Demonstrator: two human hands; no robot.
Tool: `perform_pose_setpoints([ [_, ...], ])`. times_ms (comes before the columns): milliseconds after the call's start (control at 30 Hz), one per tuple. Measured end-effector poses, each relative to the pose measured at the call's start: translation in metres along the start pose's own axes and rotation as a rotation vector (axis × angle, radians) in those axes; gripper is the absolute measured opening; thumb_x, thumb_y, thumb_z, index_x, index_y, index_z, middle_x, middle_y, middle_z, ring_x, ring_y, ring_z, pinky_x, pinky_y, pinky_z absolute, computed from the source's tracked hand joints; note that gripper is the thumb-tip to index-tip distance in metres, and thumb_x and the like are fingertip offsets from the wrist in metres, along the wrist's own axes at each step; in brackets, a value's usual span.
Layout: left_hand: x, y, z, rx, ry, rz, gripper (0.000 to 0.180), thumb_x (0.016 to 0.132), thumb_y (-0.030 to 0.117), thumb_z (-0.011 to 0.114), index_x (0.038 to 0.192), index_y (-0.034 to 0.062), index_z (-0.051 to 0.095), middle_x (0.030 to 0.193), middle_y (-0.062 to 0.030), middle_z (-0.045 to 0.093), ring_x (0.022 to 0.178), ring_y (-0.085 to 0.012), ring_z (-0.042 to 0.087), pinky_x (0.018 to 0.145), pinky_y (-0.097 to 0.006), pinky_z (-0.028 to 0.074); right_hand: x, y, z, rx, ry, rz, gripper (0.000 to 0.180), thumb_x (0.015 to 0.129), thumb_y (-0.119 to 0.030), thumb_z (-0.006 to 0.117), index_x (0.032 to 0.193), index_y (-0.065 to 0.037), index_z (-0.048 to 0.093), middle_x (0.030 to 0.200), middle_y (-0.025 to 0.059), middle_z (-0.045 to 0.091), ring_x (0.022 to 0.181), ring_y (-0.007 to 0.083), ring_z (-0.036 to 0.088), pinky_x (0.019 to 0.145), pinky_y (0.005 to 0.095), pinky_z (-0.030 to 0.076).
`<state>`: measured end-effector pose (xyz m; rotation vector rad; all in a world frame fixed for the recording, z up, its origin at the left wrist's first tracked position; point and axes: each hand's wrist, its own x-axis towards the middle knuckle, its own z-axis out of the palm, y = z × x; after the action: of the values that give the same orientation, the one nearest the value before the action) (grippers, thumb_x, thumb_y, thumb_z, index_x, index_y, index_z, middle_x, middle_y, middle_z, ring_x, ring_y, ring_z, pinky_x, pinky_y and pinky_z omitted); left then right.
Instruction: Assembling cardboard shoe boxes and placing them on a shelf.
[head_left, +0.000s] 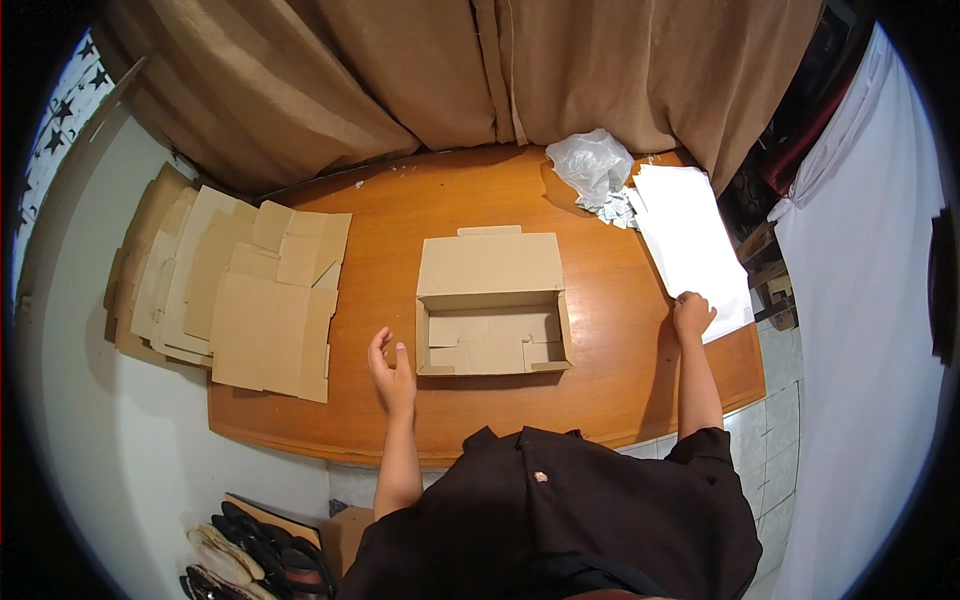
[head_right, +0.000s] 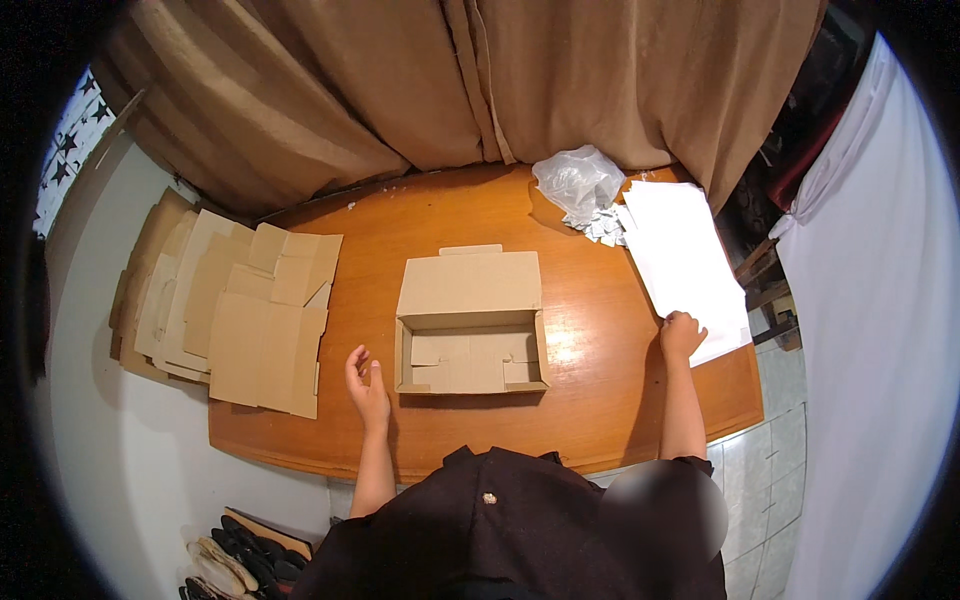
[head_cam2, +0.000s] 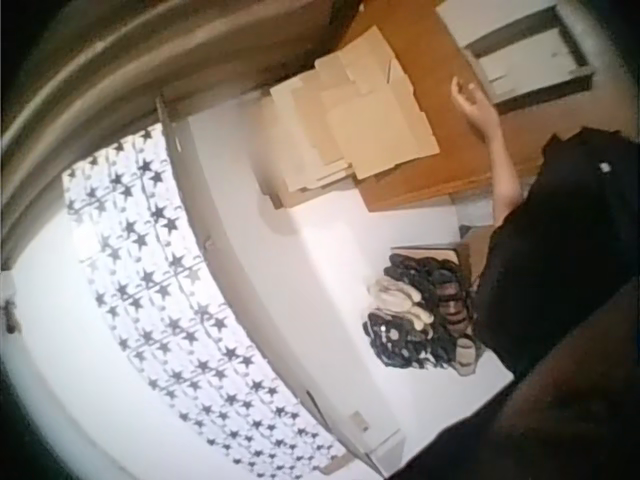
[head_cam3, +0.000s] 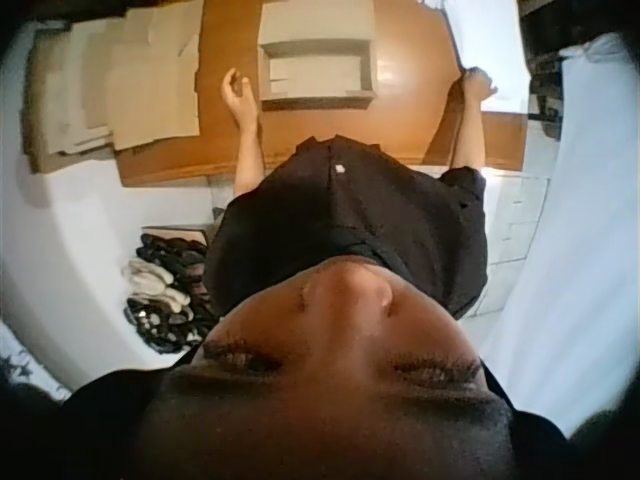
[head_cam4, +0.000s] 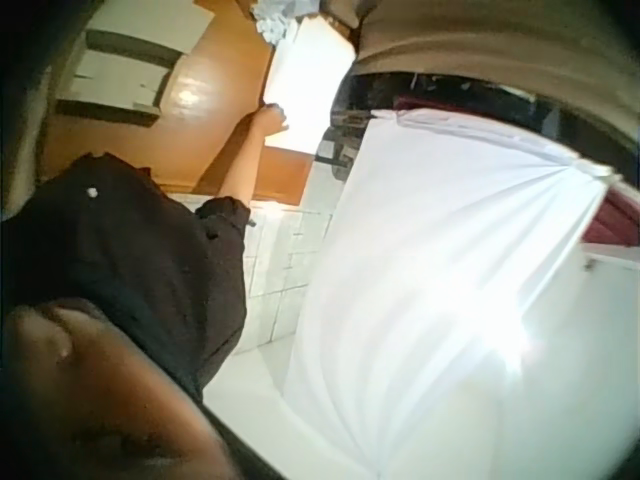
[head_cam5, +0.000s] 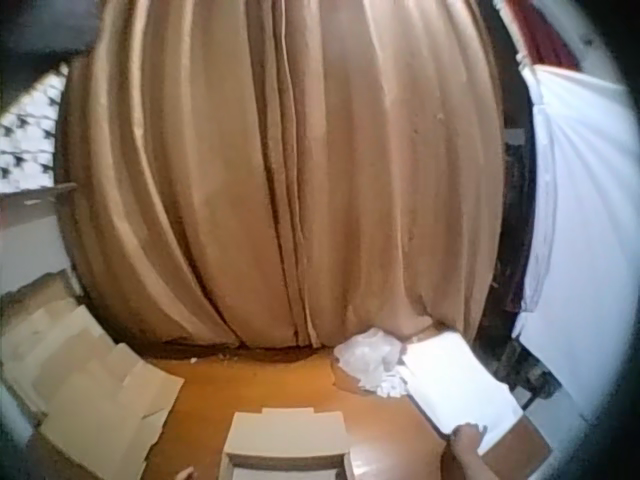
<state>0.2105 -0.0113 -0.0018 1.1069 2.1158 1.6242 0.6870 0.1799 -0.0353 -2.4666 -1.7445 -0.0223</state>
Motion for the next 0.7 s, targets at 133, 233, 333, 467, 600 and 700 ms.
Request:
perform_pose_setpoints([
  [133, -0.001, -0.002, 0.001, -0.011, -0.010, 0.014, 0.031, 0.087, 0.007, 0.052, 0.118, 0.0040, 0.051, 0.112, -0.0070, 0.054, 0.106, -0.0170, 0.049, 0.089, -0.031, 0.036, -0.001, 0.011, 0.009, 0.056, 0.126, -0.026, 0.025, 0.077, -0.010, 0.057, 0.100, -0.012, 0.067, 0.088, 0.0104, 0.068, 0.086, 0.0274, 0.063, 0.101, 0.0513, 0.029],
  [233, -0.004, 0.001, -0.005, -0.015, -0.003, 0.013, 0.031, 0.087, 0.007, 0.052, 0.118, 0.0041, 0.051, 0.113, -0.0070, 0.054, 0.106, -0.0169, 0.049, 0.089, -0.031, 0.035, -0.001, 0.004, -0.006, 0.013, 0.102, -0.084, 0.027, 0.076, -0.006, 0.053, 0.098, -0.010, 0.067, 0.090, 0.0131, 0.067, 0.090, 0.0281, 0.062, 0.101, 0.0523, 0.028],
  [333, -0.006, 0.003, -0.007, -0.042, 0.000, 0.023, 0.030, 0.087, 0.007, 0.052, 0.117, 0.0042, 0.051, 0.113, -0.0071, 0.054, 0.107, -0.0168, 0.049, 0.089, -0.031, 0.035, -0.002, 0.004, -0.025, 0.043, 0.189, -0.085, 0.018, 0.079, -0.009, 0.053, 0.091, -0.010, 0.067, 0.088, 0.0106, 0.067, 0.084, 0.0274, 0.063, 0.099, 0.0525, 0.030],
  [467, -0.009, 0.006, -0.006, -0.072, -0.005, 0.064, 0.030, 0.087, 0.007, 0.052, 0.117, 0.0042, 0.051, 0.113, -0.0073, 0.054, 0.107, -0.0173, 0.049, 0.089, -0.031, 0.036, -0.003, 0.006, -0.054, 0.105, 0.393, -0.131, 0.010, 0.082, -0.016, 0.056, 0.083, -0.010, 0.065, 0.082, 0.0068, 0.066, 0.079, 0.0265, 0.062, 0.096, 0.0517, 0.032],
  [600, -0.010, 0.020, 0.000, -0.088, -0.048, 0.091, 0.031, 0.087, 0.007, 0.053, 0.117, 0.0043, 0.051, 0.112, -0.0075, 0.054, 0.106, -0.0177, 0.050, 0.090, -0.032, 0.036, -0.021, 0.000, -0.097, 0.268, 0.415, -0.141, 0.012, 0.084, -0.019, 0.058, 0.087, -0.010, 0.065, 0.083, 0.0056, 0.067, 0.078, 0.0242, 0.062, 0.097, 0.0501, 0.031],
  [700, -0.010, 0.032, 0.013, -0.148, -0.075, 0.156, 0.029, 0.085, 0.008, 0.056, 0.113, 0.0033, 0.054, 0.108, -0.0098, 0.058, 0.104, -0.0206, 0.053, 0.090, -0.035, 0.038, -0.044, -0.002, -0.117, 0.434, 0.438, -0.246, 0.012, 0.083, -0.015, 0.059, 0.092, -0.010, 0.066, 0.086, 0.0057, 0.068, 0.077, 0.0233, 0.062, 0.098, 0.0482, 0.031],
])
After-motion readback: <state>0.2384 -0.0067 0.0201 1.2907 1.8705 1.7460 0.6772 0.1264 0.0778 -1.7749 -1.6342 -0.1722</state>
